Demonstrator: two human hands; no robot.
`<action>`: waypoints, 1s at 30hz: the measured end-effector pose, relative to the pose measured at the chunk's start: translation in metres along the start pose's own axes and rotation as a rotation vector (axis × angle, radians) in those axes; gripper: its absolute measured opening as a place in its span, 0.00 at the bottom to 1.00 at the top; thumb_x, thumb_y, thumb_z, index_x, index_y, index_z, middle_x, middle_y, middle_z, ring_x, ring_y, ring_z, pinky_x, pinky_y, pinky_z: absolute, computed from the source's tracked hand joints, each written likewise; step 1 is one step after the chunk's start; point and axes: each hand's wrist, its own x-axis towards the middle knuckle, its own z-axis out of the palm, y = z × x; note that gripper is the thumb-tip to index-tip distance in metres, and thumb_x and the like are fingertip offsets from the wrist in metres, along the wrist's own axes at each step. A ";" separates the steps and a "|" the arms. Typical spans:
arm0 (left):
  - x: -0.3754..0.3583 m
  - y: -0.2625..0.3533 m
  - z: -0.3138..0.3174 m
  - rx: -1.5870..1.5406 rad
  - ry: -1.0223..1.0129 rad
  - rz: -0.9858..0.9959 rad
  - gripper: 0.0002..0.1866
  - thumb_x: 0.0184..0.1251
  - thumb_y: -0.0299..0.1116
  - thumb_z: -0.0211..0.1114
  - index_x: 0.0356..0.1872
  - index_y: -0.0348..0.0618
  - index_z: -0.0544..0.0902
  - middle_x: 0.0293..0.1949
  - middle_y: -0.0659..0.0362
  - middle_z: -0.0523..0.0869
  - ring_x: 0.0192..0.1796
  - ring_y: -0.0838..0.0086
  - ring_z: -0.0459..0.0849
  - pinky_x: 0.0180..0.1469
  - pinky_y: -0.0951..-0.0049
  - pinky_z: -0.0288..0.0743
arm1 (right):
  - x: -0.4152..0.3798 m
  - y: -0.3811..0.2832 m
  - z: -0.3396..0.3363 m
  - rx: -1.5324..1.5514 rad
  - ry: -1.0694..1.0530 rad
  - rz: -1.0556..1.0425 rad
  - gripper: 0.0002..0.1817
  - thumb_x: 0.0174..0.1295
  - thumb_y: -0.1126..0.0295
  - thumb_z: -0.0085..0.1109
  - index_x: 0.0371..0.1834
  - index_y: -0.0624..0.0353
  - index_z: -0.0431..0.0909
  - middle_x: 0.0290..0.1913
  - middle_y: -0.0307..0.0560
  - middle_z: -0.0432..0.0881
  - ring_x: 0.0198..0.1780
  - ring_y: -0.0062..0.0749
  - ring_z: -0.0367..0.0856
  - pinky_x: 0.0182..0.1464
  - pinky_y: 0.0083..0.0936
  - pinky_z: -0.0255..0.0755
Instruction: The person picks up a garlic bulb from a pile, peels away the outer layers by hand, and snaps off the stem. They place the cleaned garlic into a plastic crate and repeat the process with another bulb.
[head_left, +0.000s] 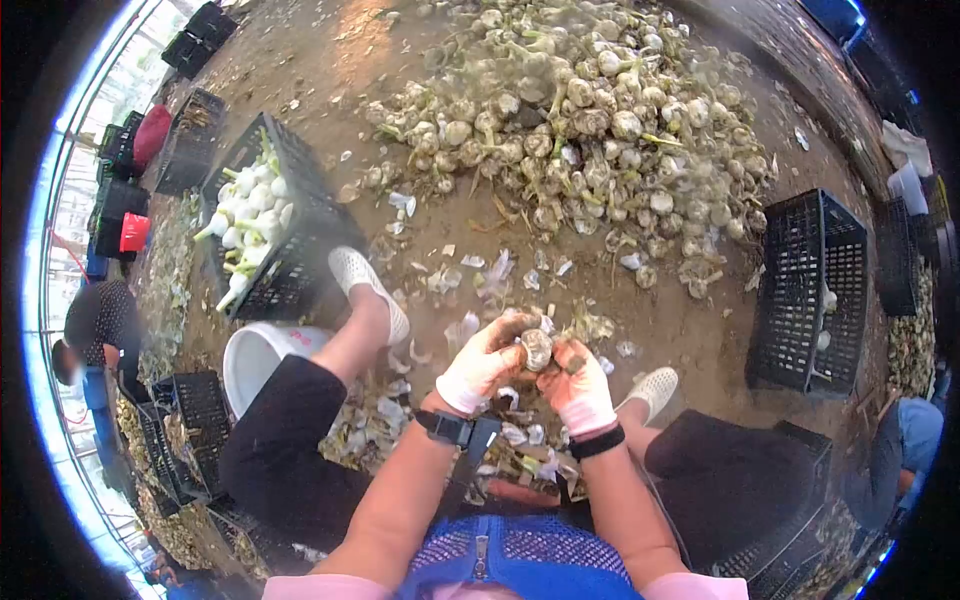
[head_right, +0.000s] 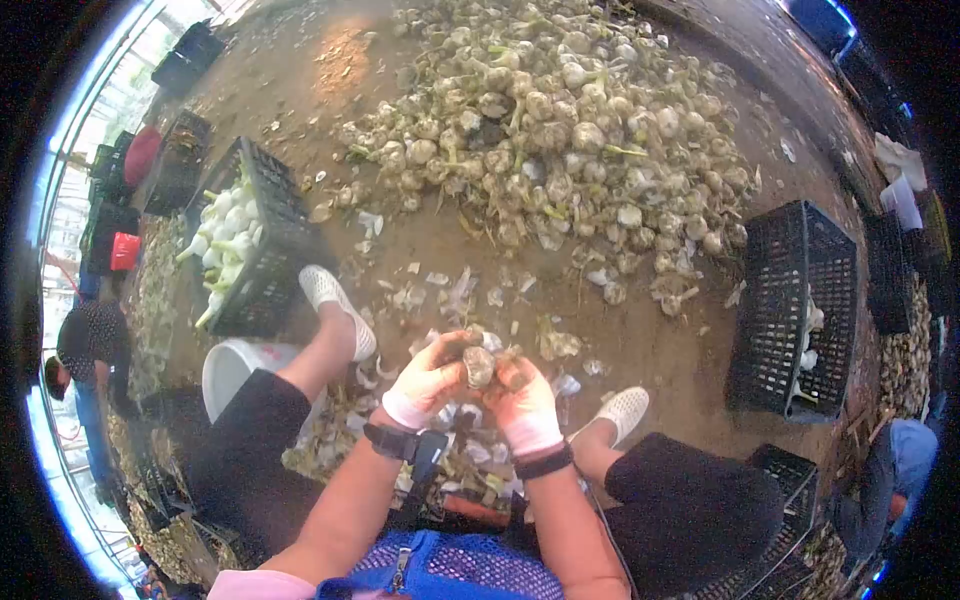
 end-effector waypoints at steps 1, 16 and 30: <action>-0.013 -0.001 0.005 0.006 0.004 0.010 0.40 0.56 0.39 0.70 0.66 0.38 0.58 0.57 0.54 0.73 0.55 0.66 0.76 0.51 0.65 0.76 | -0.006 -0.001 0.009 -0.052 -0.036 -0.029 0.06 0.62 0.67 0.53 0.39 0.55 0.76 0.35 0.39 0.81 0.36 0.30 0.78 0.40 0.36 0.74; -0.082 0.000 0.088 1.460 0.379 0.677 0.30 0.41 0.33 0.73 0.50 0.38 0.76 0.44 0.49 0.80 0.45 0.59 0.82 0.47 0.66 0.77 | -0.073 -0.015 0.035 -0.495 -0.161 -0.195 0.17 0.57 0.64 0.65 0.44 0.62 0.74 0.35 0.36 0.78 0.34 0.18 0.74 0.37 0.17 0.69; -0.076 -0.019 0.046 0.150 0.243 0.226 0.22 0.62 0.37 0.59 0.54 0.36 0.68 0.44 0.57 0.79 0.42 0.73 0.80 0.38 0.74 0.78 | -0.090 -0.011 0.045 -0.745 -0.169 -0.164 0.11 0.59 0.76 0.59 0.44 0.66 0.76 0.36 0.38 0.81 0.35 0.17 0.74 0.39 0.15 0.69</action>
